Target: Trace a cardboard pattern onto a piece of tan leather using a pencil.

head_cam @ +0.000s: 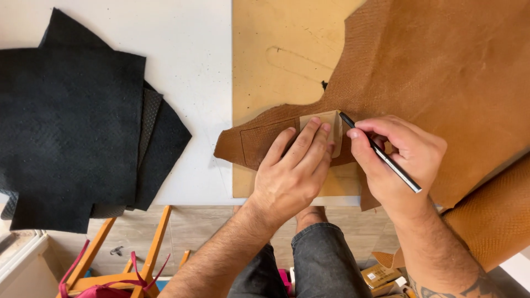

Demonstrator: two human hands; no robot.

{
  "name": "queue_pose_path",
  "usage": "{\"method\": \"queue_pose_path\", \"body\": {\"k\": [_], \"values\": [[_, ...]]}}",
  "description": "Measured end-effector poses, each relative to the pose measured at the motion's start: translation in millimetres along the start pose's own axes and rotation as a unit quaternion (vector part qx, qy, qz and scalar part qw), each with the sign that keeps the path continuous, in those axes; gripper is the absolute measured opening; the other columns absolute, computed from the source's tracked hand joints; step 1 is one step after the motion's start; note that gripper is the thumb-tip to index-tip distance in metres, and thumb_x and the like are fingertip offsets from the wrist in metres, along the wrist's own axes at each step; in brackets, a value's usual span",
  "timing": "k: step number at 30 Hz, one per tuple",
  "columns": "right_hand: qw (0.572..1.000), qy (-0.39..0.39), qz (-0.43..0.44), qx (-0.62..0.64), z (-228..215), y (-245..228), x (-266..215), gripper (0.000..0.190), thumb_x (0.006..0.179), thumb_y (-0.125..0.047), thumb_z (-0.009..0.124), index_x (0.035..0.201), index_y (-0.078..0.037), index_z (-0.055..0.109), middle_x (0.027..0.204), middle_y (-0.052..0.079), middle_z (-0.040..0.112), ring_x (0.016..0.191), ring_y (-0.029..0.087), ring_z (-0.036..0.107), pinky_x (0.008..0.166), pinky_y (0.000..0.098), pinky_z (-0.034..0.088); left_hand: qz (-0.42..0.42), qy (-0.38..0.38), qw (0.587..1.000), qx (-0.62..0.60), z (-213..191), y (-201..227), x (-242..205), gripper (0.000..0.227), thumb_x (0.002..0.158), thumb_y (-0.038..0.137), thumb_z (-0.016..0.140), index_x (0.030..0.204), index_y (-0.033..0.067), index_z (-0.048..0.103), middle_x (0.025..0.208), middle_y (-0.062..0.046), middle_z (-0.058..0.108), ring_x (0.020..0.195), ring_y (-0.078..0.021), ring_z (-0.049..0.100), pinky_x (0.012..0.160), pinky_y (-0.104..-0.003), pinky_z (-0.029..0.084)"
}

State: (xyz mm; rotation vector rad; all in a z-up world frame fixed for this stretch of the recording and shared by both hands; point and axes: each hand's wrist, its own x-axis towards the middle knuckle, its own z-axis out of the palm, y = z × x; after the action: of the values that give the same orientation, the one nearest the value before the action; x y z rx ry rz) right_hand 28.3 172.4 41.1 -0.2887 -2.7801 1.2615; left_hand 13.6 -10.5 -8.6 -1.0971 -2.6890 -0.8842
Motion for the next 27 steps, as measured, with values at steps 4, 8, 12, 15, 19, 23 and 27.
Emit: {"method": "queue_pose_path", "body": {"k": [4,8,12,15,19,23,27], "values": [[1.000,-0.025,-0.001,-0.002,0,-4,4,0.010,0.096,0.003,0.080,0.102,0.003,0.072,0.084,0.005,0.070,0.065,0.004,0.054,0.058,0.0178,0.042,-0.001,0.002,1.000,0.012,-1,2,-3,0.020,0.097,0.014,0.065,0.110,0.0044,0.076,0.139,-0.012,0.066,0.138,-0.0251,0.057,0.113,-0.042,0.045],[0.999,-0.046,-0.020,-0.006,1,-9,7,0.009,0.097,0.003,0.080,0.098,0.004,0.071,0.084,0.005,0.070,0.065,0.004,0.055,0.060,0.0179,0.043,-0.020,0.015,1.000,0.002,-1,6,-6,0.017,0.096,0.013,0.065,0.106,0.0050,0.076,0.140,-0.012,0.066,0.139,-0.0247,0.057,0.112,-0.041,0.045],[0.998,-0.059,-0.022,0.001,8,-14,8,0.009,0.097,0.003,0.080,0.102,0.003,0.072,0.084,0.005,0.070,0.065,0.004,0.055,0.059,0.0182,0.042,-0.031,0.018,0.999,0.032,2,8,-12,0.019,0.094,0.013,0.065,0.105,0.0031,0.077,0.140,-0.012,0.066,0.141,-0.0238,0.056,0.112,-0.040,0.046],[0.998,-0.054,-0.019,-0.015,8,-14,8,0.009,0.096,0.004,0.079,0.102,0.003,0.073,0.086,0.006,0.071,0.063,0.005,0.056,0.058,0.0183,0.043,-0.033,0.025,0.999,0.027,4,7,-14,0.019,0.094,0.012,0.065,0.105,0.0027,0.077,0.139,-0.012,0.066,0.141,-0.0240,0.056,0.111,-0.040,0.047],[0.999,-0.045,-0.020,-0.019,1,-16,17,0.008,0.093,0.006,0.074,0.100,0.003,0.072,0.093,0.009,0.073,0.080,0.009,0.067,0.073,0.0210,0.052,-0.035,0.036,0.998,0.033,4,8,-14,0.017,0.098,0.011,0.066,0.109,0.0041,0.077,0.142,-0.010,0.064,0.142,-0.0225,0.056,0.110,-0.039,0.047],[0.999,-0.045,-0.010,-0.020,-4,-15,18,0.007,0.091,0.007,0.073,0.098,0.004,0.072,0.092,0.011,0.074,0.081,0.012,0.070,0.074,0.0220,0.053,-0.038,0.042,0.998,0.030,3,7,-13,0.022,0.098,0.012,0.066,0.114,0.0029,0.078,0.142,-0.010,0.064,0.141,-0.0223,0.055,0.109,-0.039,0.047],[0.999,-0.039,0.005,-0.005,-4,-11,17,0.007,0.092,0.006,0.074,0.099,0.003,0.072,0.092,0.009,0.074,0.080,0.010,0.069,0.072,0.0212,0.053,-0.037,0.039,0.998,0.036,6,7,-15,0.015,0.102,0.012,0.066,0.110,0.0056,0.077,0.143,-0.009,0.065,0.142,-0.0209,0.055,0.109,-0.039,0.047]]}}
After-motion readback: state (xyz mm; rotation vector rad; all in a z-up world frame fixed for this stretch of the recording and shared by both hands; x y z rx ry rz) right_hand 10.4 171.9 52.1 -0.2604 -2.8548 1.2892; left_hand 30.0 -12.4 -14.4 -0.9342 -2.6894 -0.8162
